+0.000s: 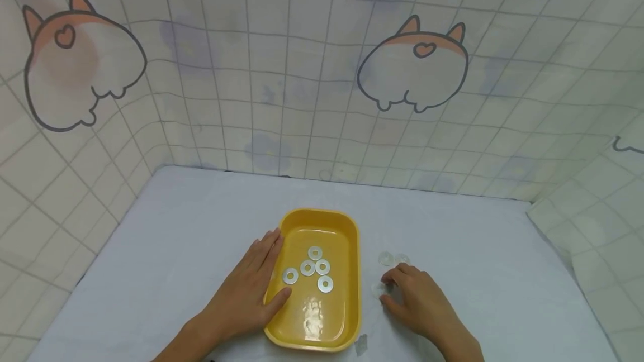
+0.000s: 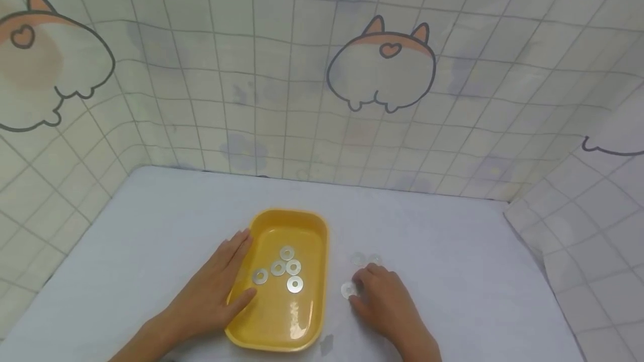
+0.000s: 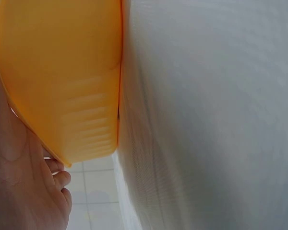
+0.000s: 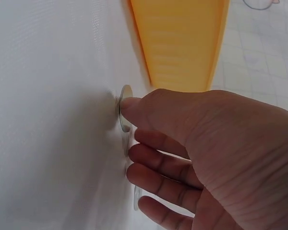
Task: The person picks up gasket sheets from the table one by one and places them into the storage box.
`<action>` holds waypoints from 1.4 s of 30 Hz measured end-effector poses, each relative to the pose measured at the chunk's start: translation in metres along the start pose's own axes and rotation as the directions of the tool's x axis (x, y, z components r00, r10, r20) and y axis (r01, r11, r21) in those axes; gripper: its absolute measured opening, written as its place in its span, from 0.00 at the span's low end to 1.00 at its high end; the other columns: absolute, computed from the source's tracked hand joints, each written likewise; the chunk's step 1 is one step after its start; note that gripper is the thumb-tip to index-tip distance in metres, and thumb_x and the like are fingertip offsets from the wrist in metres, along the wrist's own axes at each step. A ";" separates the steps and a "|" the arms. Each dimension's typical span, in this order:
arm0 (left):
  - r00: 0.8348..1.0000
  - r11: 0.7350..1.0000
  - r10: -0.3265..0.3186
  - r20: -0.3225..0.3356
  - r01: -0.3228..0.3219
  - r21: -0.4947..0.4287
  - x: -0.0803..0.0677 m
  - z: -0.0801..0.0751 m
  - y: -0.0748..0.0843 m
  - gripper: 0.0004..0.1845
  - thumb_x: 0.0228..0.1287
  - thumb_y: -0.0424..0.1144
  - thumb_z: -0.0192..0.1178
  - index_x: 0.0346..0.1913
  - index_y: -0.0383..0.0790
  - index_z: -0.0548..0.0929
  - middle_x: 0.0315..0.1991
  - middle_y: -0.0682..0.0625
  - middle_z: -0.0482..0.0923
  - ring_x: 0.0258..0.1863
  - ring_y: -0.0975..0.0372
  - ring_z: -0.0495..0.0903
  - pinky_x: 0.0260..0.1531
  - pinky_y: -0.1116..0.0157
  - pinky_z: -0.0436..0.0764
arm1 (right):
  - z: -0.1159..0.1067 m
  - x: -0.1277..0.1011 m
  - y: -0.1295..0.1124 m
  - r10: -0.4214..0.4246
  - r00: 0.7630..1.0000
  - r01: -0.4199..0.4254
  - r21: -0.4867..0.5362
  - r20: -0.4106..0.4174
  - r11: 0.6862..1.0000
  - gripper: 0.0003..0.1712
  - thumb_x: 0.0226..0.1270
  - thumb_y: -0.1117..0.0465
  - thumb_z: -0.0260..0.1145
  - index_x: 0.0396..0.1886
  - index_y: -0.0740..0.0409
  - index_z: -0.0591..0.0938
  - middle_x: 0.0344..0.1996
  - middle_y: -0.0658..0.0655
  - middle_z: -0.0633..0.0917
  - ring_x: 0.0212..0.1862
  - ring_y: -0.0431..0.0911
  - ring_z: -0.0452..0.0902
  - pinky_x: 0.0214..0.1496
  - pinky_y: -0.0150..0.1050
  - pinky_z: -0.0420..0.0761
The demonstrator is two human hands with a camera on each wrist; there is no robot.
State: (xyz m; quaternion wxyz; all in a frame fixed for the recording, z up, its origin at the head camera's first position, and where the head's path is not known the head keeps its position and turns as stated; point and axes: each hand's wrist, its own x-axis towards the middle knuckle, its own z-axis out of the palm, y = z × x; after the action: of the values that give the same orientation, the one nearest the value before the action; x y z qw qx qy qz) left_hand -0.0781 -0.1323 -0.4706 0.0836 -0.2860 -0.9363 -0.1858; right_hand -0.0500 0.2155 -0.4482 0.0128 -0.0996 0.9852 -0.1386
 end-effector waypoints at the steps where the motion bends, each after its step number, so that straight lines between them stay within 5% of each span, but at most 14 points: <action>1: 1.000 1.000 0.000 -0.002 0.000 0.001 0.000 0.000 0.000 0.51 0.71 0.58 0.63 0.83 0.30 0.55 0.86 0.39 0.53 0.85 0.47 0.56 0.86 0.72 0.27 | 0.000 0.000 0.001 0.001 1.000 -0.001 -0.001 0.003 1.000 0.15 0.56 0.56 0.83 0.42 0.46 0.89 0.38 0.43 0.86 0.40 0.37 0.79 0.51 0.43 0.86; 28: 1.000 1.000 0.003 -0.006 -0.003 0.006 0.001 -0.001 0.000 0.51 0.71 0.58 0.63 0.84 0.30 0.55 0.86 0.40 0.53 0.85 0.48 0.56 0.86 0.71 0.29 | 0.004 0.004 -0.004 0.017 1.000 -0.017 -0.002 0.008 1.000 0.12 0.58 0.54 0.82 0.38 0.46 0.87 0.32 0.41 0.83 0.37 0.37 0.77 0.53 0.45 0.85; 42: 1.000 1.000 0.009 -0.013 -0.009 0.016 0.001 0.000 0.000 0.51 0.70 0.58 0.63 0.83 0.29 0.56 0.85 0.39 0.55 0.85 0.47 0.58 0.86 0.71 0.29 | 0.011 0.000 -0.013 -0.099 0.980 0.077 -0.130 -0.172 0.989 0.10 0.50 0.59 0.78 0.32 0.50 0.85 0.27 0.44 0.81 0.31 0.39 0.75 0.40 0.38 0.78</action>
State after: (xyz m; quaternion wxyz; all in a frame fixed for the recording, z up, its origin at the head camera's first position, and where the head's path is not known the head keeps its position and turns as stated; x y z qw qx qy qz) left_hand -0.0786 -0.1321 -0.4701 0.0929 -0.2884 -0.9359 -0.1799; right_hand -0.0466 0.2003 -0.4554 -0.0876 -0.1308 0.9837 -0.0865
